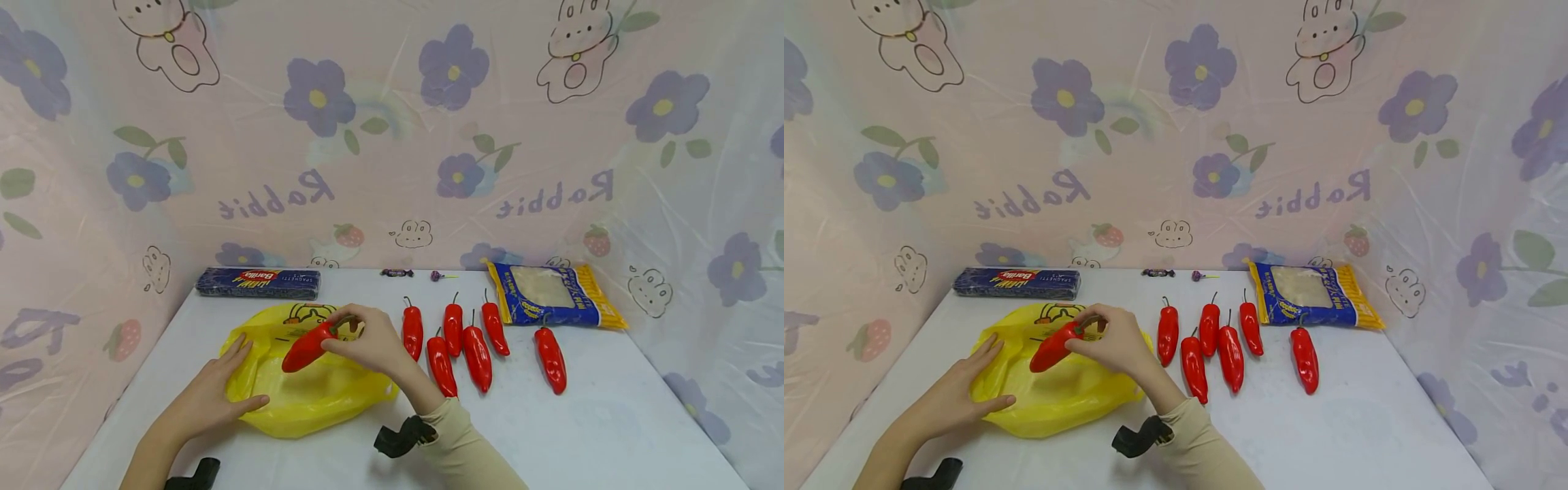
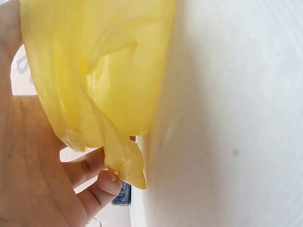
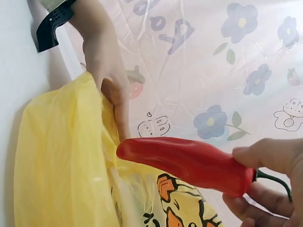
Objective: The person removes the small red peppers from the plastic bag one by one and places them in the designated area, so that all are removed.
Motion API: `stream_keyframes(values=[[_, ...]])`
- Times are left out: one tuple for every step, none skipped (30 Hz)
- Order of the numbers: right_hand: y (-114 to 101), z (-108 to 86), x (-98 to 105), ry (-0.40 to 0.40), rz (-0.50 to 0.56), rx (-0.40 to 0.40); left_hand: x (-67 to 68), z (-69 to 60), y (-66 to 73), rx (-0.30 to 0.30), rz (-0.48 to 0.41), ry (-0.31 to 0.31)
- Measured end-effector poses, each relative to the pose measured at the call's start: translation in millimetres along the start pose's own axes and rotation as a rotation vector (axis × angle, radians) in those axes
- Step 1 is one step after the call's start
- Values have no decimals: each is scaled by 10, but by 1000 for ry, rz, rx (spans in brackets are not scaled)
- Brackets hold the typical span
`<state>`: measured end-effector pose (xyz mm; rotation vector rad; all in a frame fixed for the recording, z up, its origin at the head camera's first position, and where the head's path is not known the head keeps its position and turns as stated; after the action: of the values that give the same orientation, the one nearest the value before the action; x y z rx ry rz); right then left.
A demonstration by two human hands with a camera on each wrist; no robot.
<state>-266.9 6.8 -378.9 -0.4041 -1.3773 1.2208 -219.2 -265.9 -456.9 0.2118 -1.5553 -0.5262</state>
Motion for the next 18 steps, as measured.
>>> stream_keyframes(values=[[-3, 0, 8, 4, 20, -2, 0, 1, 2, 2, -1, -1], [-5, -1, 14, 6, 41, -6, -2, 2, 3, 4, -1, -3], [-8, -2, 21, 7, 62, -12, -5, 3, 4, 6, 1, -4], [-13, -4, 24, 9, 80, -18, -5, 3, 2, 8, 2, -7], [-18, -4, 26, 9, 101, -23, -6, 2, 0, 11, 3, -8], [-22, -5, 31, 11, 120, -30, -7, 1, -2, 12, 4, -9], [-24, -7, 36, 13, 134, -37, -8, 0, -3, 11, 4, -9], [-23, -7, 42, 16, 146, -44, -9, -2, -4, 9, 4, -9], [-20, -7, 50, 19, 153, -50, -8, -2, -5, 5, 4, -6], [-18, -5, 59, 24, 159, -53, -7, -6, -3, 2, 1, -3], [-16, -4, 70, 29, 162, -54, -7, -6, -4, -2, 1, -1], [-15, -3, 84, 36, 162, -51, -6, -7, -3, -6, 0, 2], [-15, -2, 99, 44, 161, -46, -6, -7, -3, -9, -1, 4], [-14, -1, 115, 52, 161, -39, -5, -7, -4, -10, -3, 4], [-17, -2, 134, 60, 160, -30, -4, -7, -5, -10, -2, 5], [-19, -3, 154, 70, 156, -19, -4, -8, -5, -9, -2, 5], [-18, -3, 175, 78, 153, -6, -2, -6, -7, -8, 0, 6], [-17, -4, 198, 88, 149, 4, 0, -7, -6, -8, 1, 7]])
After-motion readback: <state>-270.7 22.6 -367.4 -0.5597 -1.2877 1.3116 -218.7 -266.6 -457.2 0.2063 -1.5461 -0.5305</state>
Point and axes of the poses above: each hand's wrist, its own z-axis towards the middle knuckle, its own x-axis out of the back of the hand, y = z × x, the point moved 6 cm from there along z, towards the middle knuckle, and after that the axes turned 1 degree about x, right-handed, at the moved point
